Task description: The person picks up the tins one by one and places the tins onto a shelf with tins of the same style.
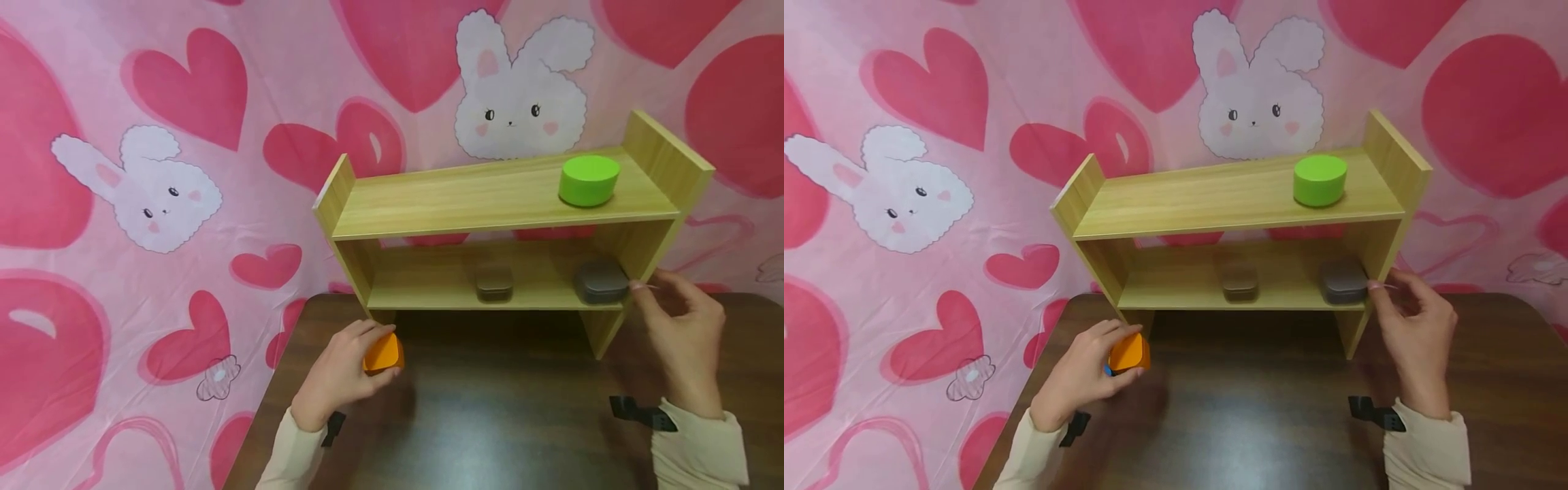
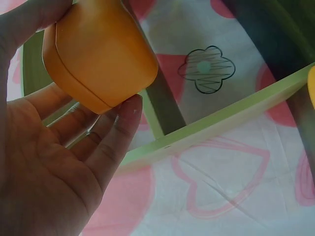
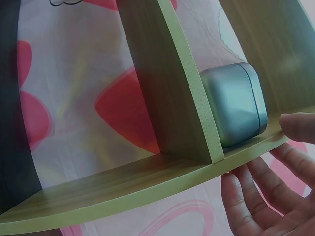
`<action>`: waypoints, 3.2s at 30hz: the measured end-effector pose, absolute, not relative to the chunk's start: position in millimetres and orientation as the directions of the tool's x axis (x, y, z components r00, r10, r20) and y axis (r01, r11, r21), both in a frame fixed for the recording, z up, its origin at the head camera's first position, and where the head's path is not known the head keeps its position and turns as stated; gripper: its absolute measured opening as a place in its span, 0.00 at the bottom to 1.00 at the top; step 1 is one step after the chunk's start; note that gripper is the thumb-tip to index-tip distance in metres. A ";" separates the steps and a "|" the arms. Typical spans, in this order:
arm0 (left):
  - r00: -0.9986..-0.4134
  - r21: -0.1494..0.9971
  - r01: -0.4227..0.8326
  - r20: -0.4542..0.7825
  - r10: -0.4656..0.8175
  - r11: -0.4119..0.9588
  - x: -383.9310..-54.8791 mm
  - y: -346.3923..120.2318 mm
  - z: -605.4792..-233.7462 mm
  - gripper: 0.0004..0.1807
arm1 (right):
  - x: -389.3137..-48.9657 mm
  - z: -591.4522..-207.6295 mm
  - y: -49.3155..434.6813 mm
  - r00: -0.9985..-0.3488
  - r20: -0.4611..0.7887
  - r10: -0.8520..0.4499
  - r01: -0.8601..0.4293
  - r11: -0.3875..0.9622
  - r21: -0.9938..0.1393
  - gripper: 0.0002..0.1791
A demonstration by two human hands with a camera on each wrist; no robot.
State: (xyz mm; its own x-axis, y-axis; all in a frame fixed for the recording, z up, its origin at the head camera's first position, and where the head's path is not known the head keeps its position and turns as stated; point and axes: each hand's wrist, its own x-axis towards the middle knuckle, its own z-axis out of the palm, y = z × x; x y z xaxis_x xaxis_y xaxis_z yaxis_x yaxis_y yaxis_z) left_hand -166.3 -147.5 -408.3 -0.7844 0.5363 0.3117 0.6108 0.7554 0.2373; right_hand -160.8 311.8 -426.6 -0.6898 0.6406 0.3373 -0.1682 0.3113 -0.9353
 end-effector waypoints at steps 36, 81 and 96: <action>-0.690 0.177 0.693 0.442 0.573 0.699 -209.8 -123.2 -371.6 0.30 | -160.1 -426.3 311.9 -0.686 0.327 0.650 -0.151 0.311 -0.938 0.12; -0.713 0.184 0.683 0.375 0.592 0.707 -248.5 -91.8 -359.9 0.28 | -160.0 -425.6 311.3 -0.691 0.334 0.641 -0.164 0.311 -0.936 0.13; -0.706 0.185 0.695 0.360 0.611 0.694 -262.1 -85.9 -372.3 0.30 | -160.7 -425.3 309.3 -0.685 0.347 0.640 -0.182 0.310 -0.933 0.13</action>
State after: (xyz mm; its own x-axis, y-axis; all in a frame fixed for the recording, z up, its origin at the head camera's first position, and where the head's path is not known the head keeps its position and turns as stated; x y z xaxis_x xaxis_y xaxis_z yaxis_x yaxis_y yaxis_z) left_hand -262.1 -85.9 -372.3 -0.7055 0.6105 0.3598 0.6953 0.6945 0.1850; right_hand -160.7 309.3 -425.3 -0.6854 0.6403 0.3467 -0.1821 0.3102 -0.9330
